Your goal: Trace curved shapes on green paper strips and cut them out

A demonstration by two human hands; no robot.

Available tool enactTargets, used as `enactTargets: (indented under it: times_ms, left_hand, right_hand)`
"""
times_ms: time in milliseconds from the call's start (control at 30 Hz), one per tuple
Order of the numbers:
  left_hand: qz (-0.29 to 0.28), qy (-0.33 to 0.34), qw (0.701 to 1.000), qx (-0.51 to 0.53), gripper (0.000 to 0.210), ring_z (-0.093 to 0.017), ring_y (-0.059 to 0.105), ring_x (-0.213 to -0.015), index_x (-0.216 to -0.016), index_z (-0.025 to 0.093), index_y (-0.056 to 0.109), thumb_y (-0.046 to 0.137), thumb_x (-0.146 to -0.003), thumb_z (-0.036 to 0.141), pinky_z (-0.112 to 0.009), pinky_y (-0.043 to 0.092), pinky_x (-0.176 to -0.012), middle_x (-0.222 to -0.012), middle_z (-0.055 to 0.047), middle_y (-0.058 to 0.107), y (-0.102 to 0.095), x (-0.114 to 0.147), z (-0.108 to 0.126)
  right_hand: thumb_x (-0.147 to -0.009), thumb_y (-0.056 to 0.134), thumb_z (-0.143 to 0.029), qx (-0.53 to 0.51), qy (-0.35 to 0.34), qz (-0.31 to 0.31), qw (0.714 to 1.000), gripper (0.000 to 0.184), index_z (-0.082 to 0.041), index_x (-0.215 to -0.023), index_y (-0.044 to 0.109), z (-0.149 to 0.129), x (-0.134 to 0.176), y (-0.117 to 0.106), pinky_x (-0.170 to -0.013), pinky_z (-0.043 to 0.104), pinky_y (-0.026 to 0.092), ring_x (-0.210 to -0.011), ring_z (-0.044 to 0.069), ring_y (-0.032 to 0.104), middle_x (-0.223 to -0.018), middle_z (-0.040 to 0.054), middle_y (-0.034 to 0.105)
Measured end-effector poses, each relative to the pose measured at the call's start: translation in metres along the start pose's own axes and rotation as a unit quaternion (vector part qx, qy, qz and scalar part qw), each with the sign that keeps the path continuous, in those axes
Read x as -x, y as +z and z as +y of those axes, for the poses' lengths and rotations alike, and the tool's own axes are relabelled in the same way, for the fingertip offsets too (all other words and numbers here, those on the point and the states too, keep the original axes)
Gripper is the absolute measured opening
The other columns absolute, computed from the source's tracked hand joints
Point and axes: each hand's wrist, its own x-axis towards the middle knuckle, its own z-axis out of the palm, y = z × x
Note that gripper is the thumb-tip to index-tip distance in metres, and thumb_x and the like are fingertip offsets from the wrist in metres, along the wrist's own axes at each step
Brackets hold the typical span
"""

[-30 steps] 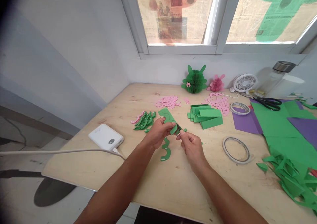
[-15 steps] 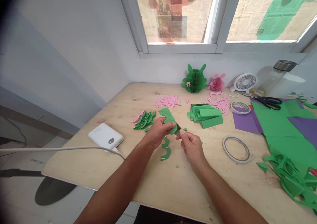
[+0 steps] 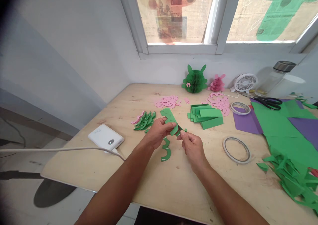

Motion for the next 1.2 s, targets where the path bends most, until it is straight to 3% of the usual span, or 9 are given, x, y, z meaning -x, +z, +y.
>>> enactTargets:
  times_ms: [400, 767, 1200]
  left_hand:
    - [0.009, 0.014, 1.000, -0.018, 0.031, -0.010, 0.047, -0.055, -0.060, 0.020, 0.044, 0.072, -0.055, 0.032, -0.024, 0.038, -0.057, -0.056, 0.004, 0.053, -0.0001, -0.0012, -0.0019]
    - [-0.002, 0.019, 1.000, -0.015, 0.026, -0.009, 0.047, -0.055, -0.059, 0.018, 0.048, 0.071, -0.056, 0.030, -0.024, 0.037, -0.057, -0.056, 0.005, 0.053, 0.0006, -0.0008, -0.0006]
    - [0.010, 0.015, 1.000, -0.008, 0.040, -0.008, 0.042, -0.053, -0.061, 0.021, 0.037, 0.075, -0.056, 0.033, -0.024, 0.037, -0.059, -0.055, 0.007, 0.046, -0.0011, -0.0016, -0.0005]
  right_hand:
    - [-0.070, 0.066, -0.071, 0.005, 0.000, 0.002, 1.000, 0.054, -0.017, -0.066, 0.063, -0.0026, 0.0021, 0.0017, -0.042, 0.025, 0.013, -0.042, 0.007, 0.020, -0.043, -0.0081, 0.031]
    - [-0.068, 0.067, -0.072, -0.001, -0.002, 0.004, 1.000, 0.055, -0.017, -0.065, 0.062, -0.0040, 0.0027, 0.0025, -0.043, 0.025, 0.013, -0.042, 0.007, 0.020, -0.043, -0.0082, 0.031]
    - [-0.072, 0.066, -0.068, -0.003, -0.001, 0.003, 1.000, 0.053, -0.016, -0.068, 0.063, -0.0001, 0.0011, 0.0000, -0.044, 0.026, 0.012, -0.042, 0.006, 0.020, -0.044, -0.0084, 0.031]
